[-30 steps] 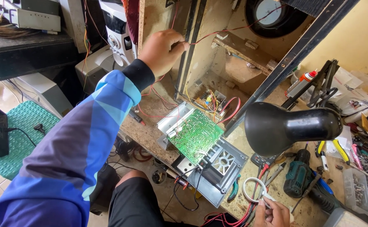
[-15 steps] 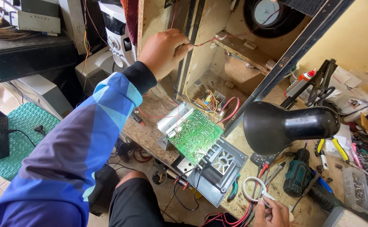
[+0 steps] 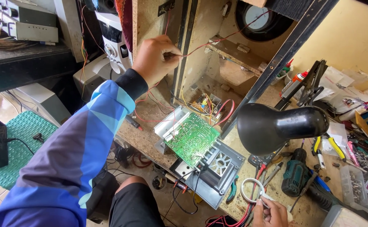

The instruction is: Soldering wires onto a circuit board and inspecting electronic components at a workbench.

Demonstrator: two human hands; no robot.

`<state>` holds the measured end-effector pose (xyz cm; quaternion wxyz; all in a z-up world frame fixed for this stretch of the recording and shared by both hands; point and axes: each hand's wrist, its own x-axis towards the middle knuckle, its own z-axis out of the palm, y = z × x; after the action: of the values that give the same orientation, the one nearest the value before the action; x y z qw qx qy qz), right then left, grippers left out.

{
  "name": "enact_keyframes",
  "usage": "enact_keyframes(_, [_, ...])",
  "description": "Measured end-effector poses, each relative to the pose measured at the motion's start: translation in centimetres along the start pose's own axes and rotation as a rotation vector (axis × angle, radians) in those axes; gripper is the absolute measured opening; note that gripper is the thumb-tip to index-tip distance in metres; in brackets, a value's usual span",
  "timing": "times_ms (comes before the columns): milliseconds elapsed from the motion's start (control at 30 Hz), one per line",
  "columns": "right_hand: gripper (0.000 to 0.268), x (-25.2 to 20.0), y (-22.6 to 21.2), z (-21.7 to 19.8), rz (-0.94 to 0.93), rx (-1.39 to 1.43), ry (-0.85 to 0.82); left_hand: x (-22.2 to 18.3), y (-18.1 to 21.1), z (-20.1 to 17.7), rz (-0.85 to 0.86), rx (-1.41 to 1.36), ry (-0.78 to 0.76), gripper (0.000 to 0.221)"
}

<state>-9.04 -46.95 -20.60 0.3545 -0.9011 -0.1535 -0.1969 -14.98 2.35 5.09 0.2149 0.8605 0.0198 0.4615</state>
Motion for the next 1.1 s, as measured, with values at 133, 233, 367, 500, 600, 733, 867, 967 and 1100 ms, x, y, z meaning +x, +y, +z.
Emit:
enact_keyframes(133, [0.019,-0.2,1.0,0.5,-0.005,0.025,0.02,0.1,-0.3,0.4,0.084,0.006,-0.005,0.012])
enact_keyframes(233, [0.02,-0.1,1.5,0.8,-0.012,0.005,0.021,-0.1,-0.4,0.5,0.132,0.028,-0.012,0.011])
enact_keyframes(367, [0.021,-0.1,1.4,0.7,-0.013,0.0,0.017,-0.6,-0.6,0.4,0.087,0.086,-0.005,0.008])
enact_keyframes(500, [0.021,-0.1,0.8,0.4,-0.001,0.002,0.013,-0.9,-1.2,0.4,0.074,0.187,-0.047,0.014])
enact_keyframes(600, [0.022,0.0,1.8,0.8,0.001,-0.032,-0.001,-1.0,-0.9,0.5,0.059,0.221,-0.072,0.017])
enact_keyframes(733, [0.025,-0.1,3.2,1.6,0.059,-0.057,-0.037,-0.9,-1.1,0.8,0.059,0.213,-0.096,0.018])
enact_keyframes(867, [0.023,0.0,4.3,2.2,0.019,-0.069,-0.029,-1.3,-2.1,1.6,0.066,0.201,-0.14,0.016])
enact_keyframes(967, [0.022,0.0,4.1,2.2,0.037,-0.053,-0.032,-1.5,-2.4,2.1,0.027,0.233,-0.179,0.016])
enact_keyframes(1100, [0.024,-0.1,3.8,2.0,0.034,-0.093,-0.056,-1.9,-3.2,2.7,-0.002,0.12,-0.14,0.016])
